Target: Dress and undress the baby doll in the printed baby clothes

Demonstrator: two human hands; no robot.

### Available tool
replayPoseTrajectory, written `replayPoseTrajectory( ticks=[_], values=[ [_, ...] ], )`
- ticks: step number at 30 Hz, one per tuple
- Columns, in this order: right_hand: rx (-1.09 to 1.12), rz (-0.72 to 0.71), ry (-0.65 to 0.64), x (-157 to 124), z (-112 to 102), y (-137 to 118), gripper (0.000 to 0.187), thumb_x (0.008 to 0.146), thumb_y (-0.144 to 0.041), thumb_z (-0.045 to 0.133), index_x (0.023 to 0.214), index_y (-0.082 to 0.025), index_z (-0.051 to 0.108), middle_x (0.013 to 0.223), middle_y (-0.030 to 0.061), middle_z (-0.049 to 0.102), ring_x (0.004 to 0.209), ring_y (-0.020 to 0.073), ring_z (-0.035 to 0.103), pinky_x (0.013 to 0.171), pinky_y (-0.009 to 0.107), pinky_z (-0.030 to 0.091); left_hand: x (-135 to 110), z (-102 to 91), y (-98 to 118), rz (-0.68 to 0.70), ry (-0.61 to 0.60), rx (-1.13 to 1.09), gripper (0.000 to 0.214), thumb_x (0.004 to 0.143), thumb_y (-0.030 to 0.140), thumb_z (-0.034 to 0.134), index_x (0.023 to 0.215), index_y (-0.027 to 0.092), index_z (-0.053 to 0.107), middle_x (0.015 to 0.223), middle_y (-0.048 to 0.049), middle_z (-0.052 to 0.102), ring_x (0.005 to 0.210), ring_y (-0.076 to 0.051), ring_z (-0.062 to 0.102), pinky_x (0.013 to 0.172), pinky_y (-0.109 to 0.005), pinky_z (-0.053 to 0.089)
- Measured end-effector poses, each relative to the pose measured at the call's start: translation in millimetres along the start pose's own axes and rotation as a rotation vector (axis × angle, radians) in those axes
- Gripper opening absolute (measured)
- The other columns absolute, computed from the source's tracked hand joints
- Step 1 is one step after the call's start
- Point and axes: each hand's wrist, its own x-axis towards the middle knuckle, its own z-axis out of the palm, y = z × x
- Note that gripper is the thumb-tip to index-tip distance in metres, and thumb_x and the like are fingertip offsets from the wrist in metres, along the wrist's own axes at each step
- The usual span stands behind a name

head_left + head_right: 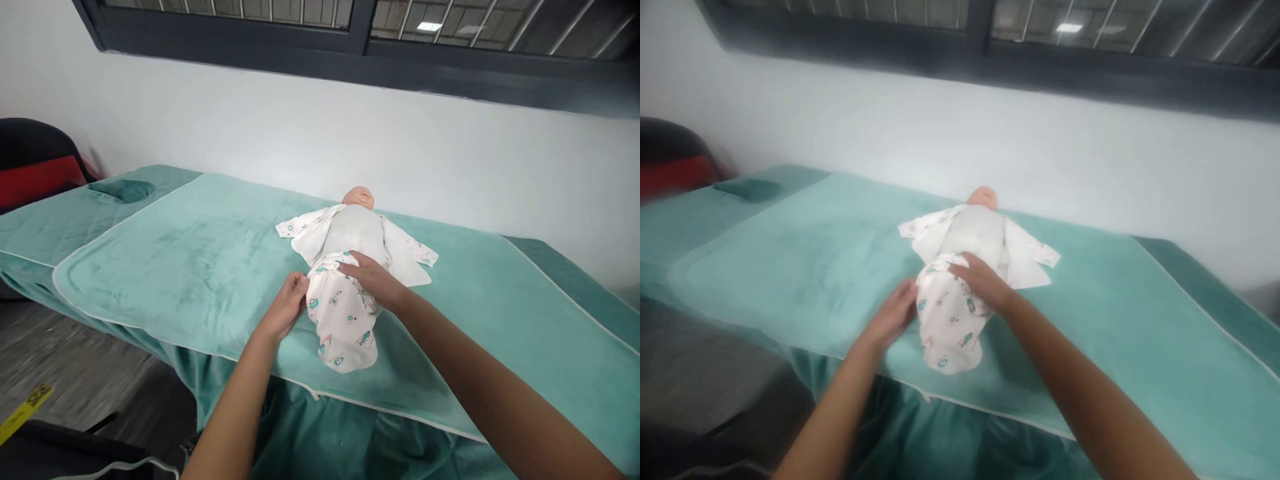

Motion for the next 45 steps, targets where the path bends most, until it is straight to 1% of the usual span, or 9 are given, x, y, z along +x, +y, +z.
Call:
replayPoseTrajectory(
  ticks=[6, 11, 18, 22, 30, 32, 34, 38, 45],
  values=[
    [-0.078, -0.036, 0.081, -0.9, 5.8, -0.9, 0.036, 0.082, -0.051, 0.061, 0.105, -0.023, 0.066, 0.109, 0.0042, 0.070, 0.105, 0.0271, 0.059, 0.092, 0.040, 0.047, -34.8, -6.4, 4.6, 0.065, -0.129, 0.397, 0.036, 0.084, 0.053, 0.063, 0.087, 0.018, 0.062, 0.104, -0.0033, 0.056, 0.092, -0.017, 0.054, 0.082, -0.028, 0.044],
    [-0.103, -0.056, 0.079, -2.4, 6.7, -2.2, 0.034, 0.083, -0.051, 0.060, 0.101, -0.023, 0.064, 0.103, 0.0039, 0.069, 0.102, 0.0265, 0.059, 0.088, 0.038, 0.047, -36.3, 4.6, 7.9, -0.025, -0.129, 0.416, 0.037, 0.089, 0.054, 0.055, 0.078, 0.019, 0.056, 0.072, 0.0011, 0.055, 0.068, -0.015, 0.052, 0.067, -0.027, 0.042],
    [-0.133, -0.075, -0.160, -8.6, -1.8, -5.8, 0.042, 0.078, -0.048, 0.071, 0.109, -0.022, 0.061, 0.106, 0.0051, 0.068, 0.098, 0.0261, 0.061, 0.085, 0.037, 0.048, 10.2, 18.4, -4.4, 0.233, 0.260, 0.530, 0.028, 0.092, 0.042, 0.052, 0.075, 0.019, 0.054, 0.072, 0.0022, 0.054, 0.073, -0.016, 0.047, 0.067, -0.025, 0.035],
    [-0.223, -0.023, -0.359, -11.6, -8.5, -9.9, 0.065, 0.067, -0.036, 0.081, 0.124, -0.023, 0.054, 0.117, 0.0053, 0.065, 0.105, 0.0285, 0.060, 0.084, 0.038, 0.048, 32.6, 23.8, -9.2, 0.269, 0.331, 0.524, 0.022, 0.093, 0.038, 0.049, 0.081, 0.020, 0.056, 0.079, 0.0004, 0.058, 0.078, -0.017, 0.050, 0.070, -0.025, 0.035],
    [-0.415, -0.157, -0.064, -13.6, 12.5, -1.4, 0.030, 0.072, -0.020, 0.058, 0.102, -0.022, 0.057, 0.099, 0.0028, 0.066, 0.094, 0.0243, 0.061, 0.083, 0.035, 0.044, -4.2, 19.5, -12.4, 0.230, 0.389, 0.598, 0.028, 0.090, 0.044, 0.056, 0.076, 0.020, 0.052, 0.070, 0.0018, 0.054, 0.068, -0.015, 0.047, 0.065, -0.026, 0.034],
    [-0.422, -0.143, 0.036, -12.6, 16.1, 2.2, 0.029, 0.073, -0.020, 0.055, 0.101, -0.023, 0.056, 0.098, 0.0026, 0.066, 0.093, 0.0246, 0.061, 0.083, 0.036, 0.044, -20.5, 16.3, -10.3, 0.096, 0.342, 0.528, 0.026, 0.089, 0.044, 0.055, 0.081, 0.020, 0.052, 0.067, 0.0021, 0.055, 0.061, -0.014, 0.048, 0.060, -0.026, 0.036],
    [-0.433, -0.123, 0.107, -11.6, 17.1, 4.8, 0.027, 0.073, -0.022, 0.054, 0.100, -0.024, 0.055, 0.097, 0.0026, 0.066, 0.092, 0.0253, 0.061, 0.083, 0.037, 0.044, -35.5, 12.1, -6.7, -0.066, 0.180, 0.364, 0.019, 0.086, 0.036, 0.055, 0.095, 0.020, 0.054, 0.067, 0.0018, 0.059, 0.056, -0.015, 0.052, 0.057, -0.027, 0.040],
    [-0.423, -0.116, 0.124, -10.8, 15.2, 7.4, 0.025, 0.073, -0.024, 0.054, 0.099, -0.025, 0.055, 0.097, 0.0027, 0.066, 0.092, 0.0259, 0.061, 0.083, 0.038, 0.044, -52.7, 4.6, 0.8, -0.162, -0.107, 0.117, 0.059, 0.065, 0.015, 0.069, 0.122, 0.019, 0.054, 0.087, -0.0024, 0.069, 0.071, -0.015, 0.064, 0.067, -0.027, 0.050],
    [-0.334, -0.141, 0.081, -13.1, 8.5, 4.5, 0.023, 0.075, -0.031, 0.057, 0.096, -0.022, 0.058, 0.096, 0.0008, 0.064, 0.092, 0.0239, 0.058, 0.083, 0.035, 0.043, -42.7, 16.7, 3.8, -0.111, -0.080, 0.155, 0.056, 0.061, 0.012, 0.067, 0.117, 0.015, 0.059, 0.066, 0.0042, 0.060, 0.049, -0.007, 0.046, 0.042, -0.017, 0.033]
  ],
)
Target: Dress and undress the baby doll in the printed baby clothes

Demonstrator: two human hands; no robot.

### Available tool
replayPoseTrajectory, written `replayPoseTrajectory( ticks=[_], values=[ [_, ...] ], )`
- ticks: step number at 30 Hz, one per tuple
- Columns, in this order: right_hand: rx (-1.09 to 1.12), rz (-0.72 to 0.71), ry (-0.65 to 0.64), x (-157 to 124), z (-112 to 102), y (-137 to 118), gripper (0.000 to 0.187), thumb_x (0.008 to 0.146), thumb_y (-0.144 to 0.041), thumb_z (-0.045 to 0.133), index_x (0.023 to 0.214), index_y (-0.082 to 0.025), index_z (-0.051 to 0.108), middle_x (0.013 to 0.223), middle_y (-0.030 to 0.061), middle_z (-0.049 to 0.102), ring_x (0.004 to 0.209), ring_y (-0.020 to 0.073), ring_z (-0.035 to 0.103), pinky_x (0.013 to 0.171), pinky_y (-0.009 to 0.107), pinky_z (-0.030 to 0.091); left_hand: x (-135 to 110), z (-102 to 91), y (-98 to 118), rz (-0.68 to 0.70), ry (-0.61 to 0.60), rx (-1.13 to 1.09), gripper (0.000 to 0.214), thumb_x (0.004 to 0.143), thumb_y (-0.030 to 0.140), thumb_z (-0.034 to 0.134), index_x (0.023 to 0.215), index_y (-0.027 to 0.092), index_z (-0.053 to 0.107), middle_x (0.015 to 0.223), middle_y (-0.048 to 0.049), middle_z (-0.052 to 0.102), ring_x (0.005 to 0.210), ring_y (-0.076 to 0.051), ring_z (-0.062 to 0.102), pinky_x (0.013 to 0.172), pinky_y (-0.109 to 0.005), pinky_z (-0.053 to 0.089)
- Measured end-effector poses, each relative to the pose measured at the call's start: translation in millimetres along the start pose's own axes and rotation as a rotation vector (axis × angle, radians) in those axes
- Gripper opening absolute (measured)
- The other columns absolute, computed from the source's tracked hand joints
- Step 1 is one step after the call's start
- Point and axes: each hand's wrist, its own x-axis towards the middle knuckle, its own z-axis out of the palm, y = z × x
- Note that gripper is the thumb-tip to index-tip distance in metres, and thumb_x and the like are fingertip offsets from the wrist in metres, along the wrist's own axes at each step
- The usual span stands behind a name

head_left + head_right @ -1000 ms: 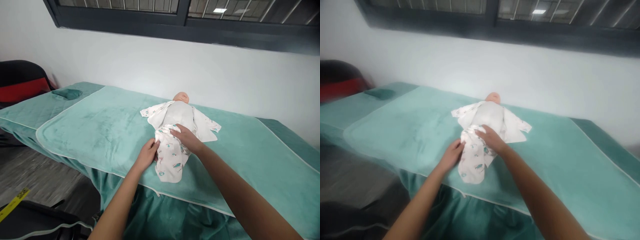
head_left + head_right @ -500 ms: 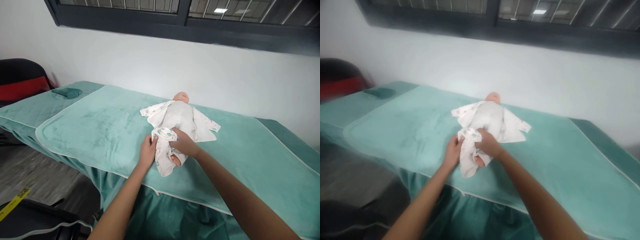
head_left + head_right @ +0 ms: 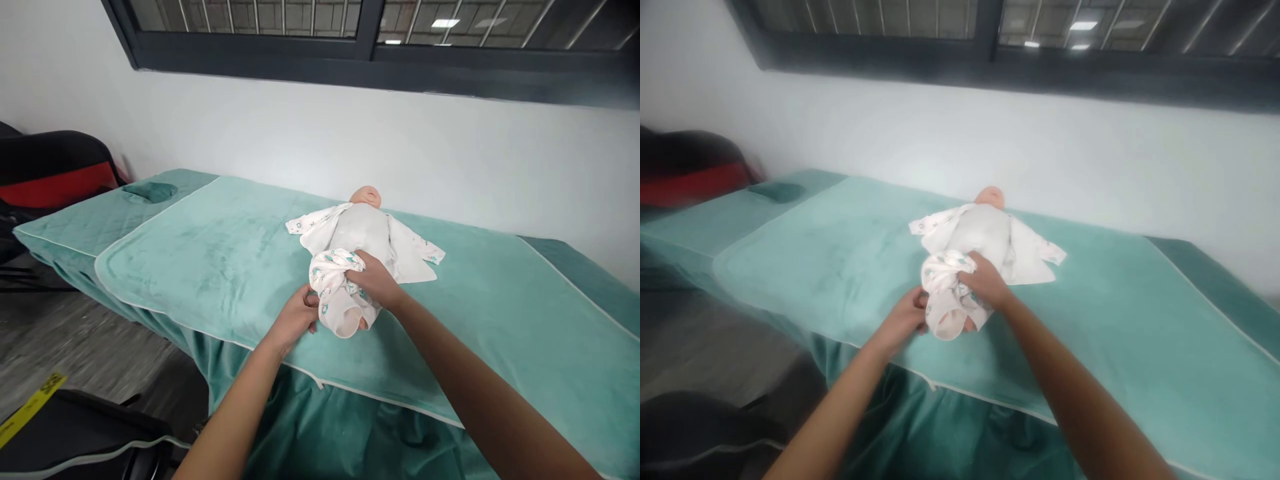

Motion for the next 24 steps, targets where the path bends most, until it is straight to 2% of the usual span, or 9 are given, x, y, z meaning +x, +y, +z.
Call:
replayPoseTrajectory(
  ticks=[2, 4, 6, 9, 12, 15, 20, 24],
  values=[
    [0.019, 0.024, -0.004, -1.1, -2.5, -2.3, 0.018, 0.076, -0.032, 0.058, 0.091, -0.022, 0.057, 0.091, -0.0004, 0.063, 0.088, 0.0228, 0.057, 0.080, 0.034, 0.043, 0.3, 2.5, 1.3, -0.004, 0.023, -0.040, 0.049, 0.065, 0.015, 0.068, 0.113, 0.015, 0.061, 0.062, 0.0050, 0.057, 0.046, -0.006, 0.042, 0.039, -0.016, 0.030],
    [0.028, 0.044, -0.010, -1.8, -3.9, -4.4, 0.016, 0.076, -0.033, 0.058, 0.088, -0.022, 0.056, 0.089, -0.0011, 0.062, 0.085, 0.0221, 0.056, 0.078, 0.033, 0.042, -3.5, 1.9, 1.0, -0.039, 0.014, -0.136, 0.042, 0.070, 0.019, 0.071, 0.111, 0.015, 0.061, 0.066, 0.0020, 0.060, 0.050, -0.008, 0.049, 0.043, -0.018, 0.038],
    [0.033, 0.051, -0.015, -1.7, -4.1, -5.3, 0.016, 0.076, -0.033, 0.059, 0.088, -0.022, 0.057, 0.089, -0.0008, 0.062, 0.085, 0.0221, 0.056, 0.078, 0.033, 0.042, -9.6, -0.2, -1.3, -0.076, -0.006, -0.259, 0.039, 0.076, 0.028, 0.072, 0.111, 0.015, 0.060, 0.081, -0.0038, 0.066, 0.060, -0.011, 0.058, 0.052, -0.022, 0.049],
    [0.045, 0.052, -0.027, -0.7, -3.5, -3.8, 0.020, 0.076, -0.033, 0.060, 0.093, -0.022, 0.060, 0.092, -0.0001, 0.064, 0.087, 0.0229, 0.056, 0.078, 0.033, 0.042, -17.1, -0.3, -7.0, -0.094, 0.009, -0.337, 0.049, 0.081, 0.041, 0.073, 0.119, 0.017, 0.055, 0.088, -0.0056, 0.066, 0.064, -0.012, 0.060, 0.056, -0.026, 0.053],
    [0.063, 0.047, -0.031, -0.4, -3.6, -0.9, 0.022, 0.076, -0.033, 0.061, 0.096, -0.022, 0.061, 0.093, -0.0001, 0.064, 0.087, 0.0230, 0.057, 0.078, 0.033, 0.042, -17.6, 5.7, -11.3, -0.071, 0.091, -0.272, 0.058, 0.078, 0.045, 0.075, 0.125, 0.019, 0.051, 0.078, -0.0002, 0.063, 0.057, -0.011, 0.057, 0.049, -0.024, 0.049],
    [0.073, 0.049, -0.031, -0.9, -4.7, 1.0, 0.021, 0.077, -0.033, 0.061, 0.094, -0.022, 0.061, 0.091, -0.0007, 0.065, 0.084, 0.0223, 0.056, 0.077, 0.033, 0.041, -12.0, 12.4, -12.0, -0.023, 0.126, -0.237, 0.056, 0.076, 0.043, 0.074, 0.122, 0.020, 0.053, 0.077, 0.0016, 0.063, 0.052, -0.010, 0.053, 0.046, -0.022, 0.044],
    [0.061, 0.037, -0.020, -1.1, -5.0, 3.4, 0.019, 0.077, -0.035, 0.062, 0.092, -0.022, 0.060, 0.090, -0.0010, 0.063, 0.085, 0.0222, 0.055, 0.076, 0.033, 0.041, 4.0, 14.0, -12.3, 0.088, 0.230, -0.193, 0.045, 0.073, 0.035, 0.072, 0.113, 0.019, 0.055, 0.078, 0.0018, 0.064, 0.058, -0.010, 0.054, 0.054, -0.022, 0.042],
    [0.070, 0.046, -0.038, -1.3, -3.9, 5.4, 0.020, 0.078, -0.036, 0.062, 0.092, -0.022, 0.059, 0.089, -0.0010, 0.063, 0.084, 0.0218, 0.055, 0.076, 0.033, 0.041, 27.1, 8.4, -17.9, 0.200, 0.322, -0.025, 0.034, 0.080, 0.032, 0.064, 0.109, 0.021, 0.052, 0.070, 0.0046, 0.056, 0.061, -0.011, 0.051, 0.059, -0.022, 0.040]
  ],
)
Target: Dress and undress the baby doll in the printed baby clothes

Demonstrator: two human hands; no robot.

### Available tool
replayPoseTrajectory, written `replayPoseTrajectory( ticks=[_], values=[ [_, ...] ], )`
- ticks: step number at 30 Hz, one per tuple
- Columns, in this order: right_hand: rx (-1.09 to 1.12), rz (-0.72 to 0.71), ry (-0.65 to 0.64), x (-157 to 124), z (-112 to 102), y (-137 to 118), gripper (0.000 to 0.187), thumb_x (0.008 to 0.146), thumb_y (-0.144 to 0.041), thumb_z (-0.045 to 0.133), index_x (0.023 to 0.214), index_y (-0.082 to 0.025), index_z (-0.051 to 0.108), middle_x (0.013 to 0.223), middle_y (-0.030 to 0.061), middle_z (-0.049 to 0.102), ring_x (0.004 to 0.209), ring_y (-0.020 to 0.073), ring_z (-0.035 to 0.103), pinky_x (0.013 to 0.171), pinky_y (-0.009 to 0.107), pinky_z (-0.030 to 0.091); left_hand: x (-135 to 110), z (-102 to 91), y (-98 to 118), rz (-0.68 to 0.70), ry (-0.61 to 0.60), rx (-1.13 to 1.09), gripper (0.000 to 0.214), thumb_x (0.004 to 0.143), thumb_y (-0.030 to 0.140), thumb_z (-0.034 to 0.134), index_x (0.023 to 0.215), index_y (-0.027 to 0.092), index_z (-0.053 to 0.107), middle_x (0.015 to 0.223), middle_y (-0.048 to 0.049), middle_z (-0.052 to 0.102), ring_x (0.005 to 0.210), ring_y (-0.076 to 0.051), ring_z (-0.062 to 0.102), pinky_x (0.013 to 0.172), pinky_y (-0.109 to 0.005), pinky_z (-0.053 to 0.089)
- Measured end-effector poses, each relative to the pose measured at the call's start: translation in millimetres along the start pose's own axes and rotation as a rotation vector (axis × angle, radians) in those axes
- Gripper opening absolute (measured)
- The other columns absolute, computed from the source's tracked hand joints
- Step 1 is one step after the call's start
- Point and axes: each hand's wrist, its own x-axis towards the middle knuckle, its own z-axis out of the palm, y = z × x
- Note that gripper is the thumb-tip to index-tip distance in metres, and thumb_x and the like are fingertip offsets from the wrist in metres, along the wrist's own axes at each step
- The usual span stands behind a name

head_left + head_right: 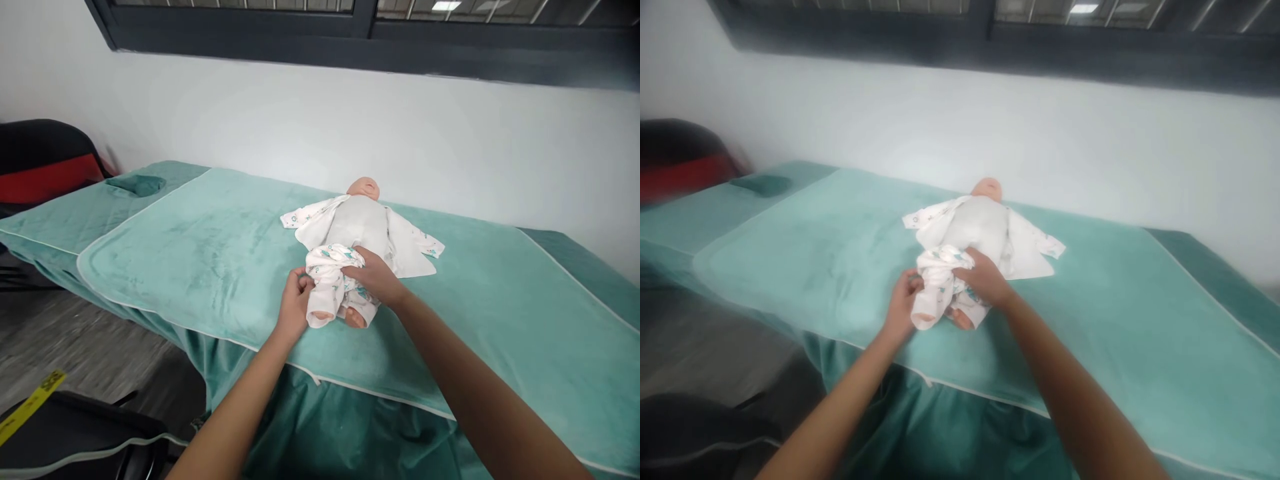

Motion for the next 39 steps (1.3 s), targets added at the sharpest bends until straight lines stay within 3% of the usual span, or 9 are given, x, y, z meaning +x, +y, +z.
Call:
replayPoseTrajectory(
  ticks=[4, 9, 16, 20, 23, 29, 34, 37, 39],
  values=[
    [0.003, -0.010, 0.020, -0.8, 0.0, -0.9, 0.021, 0.078, -0.035, 0.062, 0.094, -0.022, 0.060, 0.093, -0.0003, 0.064, 0.084, 0.0213, 0.055, 0.076, 0.032, 0.041, 24.6, 1.3, -8.1, 0.156, 0.091, 0.205, 0.027, 0.087, 0.028, 0.055, 0.113, 0.022, 0.050, 0.071, 0.0044, 0.053, 0.070, -0.013, 0.052, 0.071, -0.024, 0.042],
    [-0.041, -0.009, 0.042, 0.6, -0.3, -1.0, 0.018, 0.077, -0.033, 0.062, 0.091, -0.022, 0.059, 0.088, -0.0009, 0.063, 0.083, 0.0207, 0.055, 0.075, 0.032, 0.041, 40.3, 4.4, -1.7, 0.270, 0.150, 0.384, 0.025, 0.091, 0.028, 0.052, 0.115, 0.023, 0.051, 0.078, 0.0015, 0.060, 0.078, -0.017, 0.057, 0.075, -0.027, 0.041],
    [-0.162, -0.027, 0.103, 0.3, 2.8, -1.3, 0.016, 0.079, -0.032, 0.057, 0.091, -0.022, 0.058, 0.087, -0.0003, 0.065, 0.084, 0.0214, 0.059, 0.076, 0.033, 0.044, 39.0, -2.7, -0.3, 0.271, 0.039, 0.477, 0.023, 0.093, 0.026, 0.046, 0.114, 0.020, 0.054, 0.099, -0.0046, 0.067, 0.090, -0.020, 0.062, 0.081, -0.032, 0.046],
    [-0.372, -0.160, 0.151, 6.6, -13.4, -3.4, 0.024, 0.080, -0.034, 0.060, 0.101, -0.023, 0.061, 0.103, 0.0029, 0.069, 0.095, 0.0245, 0.062, 0.082, 0.035, 0.045, 34.8, -15.3, -0.1, 0.305, -0.059, 0.463, 0.032, 0.089, 0.023, 0.052, 0.121, 0.018, 0.053, 0.115, -0.0088, 0.065, 0.101, -0.021, 0.061, 0.092, -0.037, 0.047],
    [-0.446, -0.161, 0.227, 14.8, -24.2, 0.2, 0.032, 0.079, -0.041, 0.065, 0.107, -0.026, 0.061, 0.108, 0.0017, 0.070, 0.097, 0.0252, 0.064, 0.082, 0.036, 0.045, 29.4, -18.6, 5.2, 0.312, -0.194, 0.491, 0.040, 0.085, 0.019, 0.055, 0.125, 0.020, 0.054, 0.123, -0.0096, 0.060, 0.107, -0.022, 0.058, 0.097, -0.038, 0.045],
    [-0.501, -0.232, 0.231, 21.1, -12.5, 14.1, 0.027, 0.084, -0.042, 0.060, 0.106, -0.025, 0.065, 0.108, 0.0026, 0.073, 0.101, 0.0266, 0.065, 0.084, 0.038, 0.044, 22.2, -13.0, 27.6, 0.049, -0.170, 0.290, 0.046, 0.089, 0.031, 0.056, 0.133, 0.020, 0.049, 0.128, -0.0097, 0.060, 0.116, -0.025, 0.057, 0.098, -0.039, 0.046],
    [-0.357, -0.286, 0.175, 22.3, -18.8, 21.6, 0.024, 0.082, -0.040, 0.065, 0.101, -0.026, 0.066, 0.103, 0.0009, 0.073, 0.096, 0.0247, 0.066, 0.084, 0.037, 0.045, 8.8, -22.6, 33.0, -0.069, -0.076, 0.342, 0.057, 0.085, 0.041, 0.065, 0.135, 0.020, 0.048, 0.119, -0.0078, 0.063, 0.102, -0.022, 0.061, 0.089, -0.034, 0.050],
    [-0.265, -0.305, 0.104, 24.3, -26.6, 21.6, 0.023, 0.083, -0.041, 0.066, 0.101, -0.027, 0.066, 0.102, -0.0014, 0.073, 0.095, 0.0225, 0.067, 0.083, 0.035, 0.045, -5.7, -30.2, 35.9, -0.230, -0.178, 0.301, 0.066, 0.082, 0.043, 0.071, 0.139, 0.021, 0.046, 0.099, -0.0042, 0.067, 0.091, -0.020, 0.063, 0.086, -0.033, 0.050],
    [-0.238, -0.309, 0.089, 24.9, -28.6, 20.7, 0.022, 0.084, -0.042, 0.066, 0.101, -0.027, 0.066, 0.101, -0.0016, 0.073, 0.095, 0.0220, 0.067, 0.083, 0.035, 0.045, -12.6, -30.9, 40.0, -0.369, -0.259, 0.226, 0.073, 0.081, 0.039, 0.073, 0.145, 0.023, 0.042, 0.099, -0.0042, 0.069, 0.091, -0.020, 0.064, 0.087, -0.034, 0.049]
  ],
)
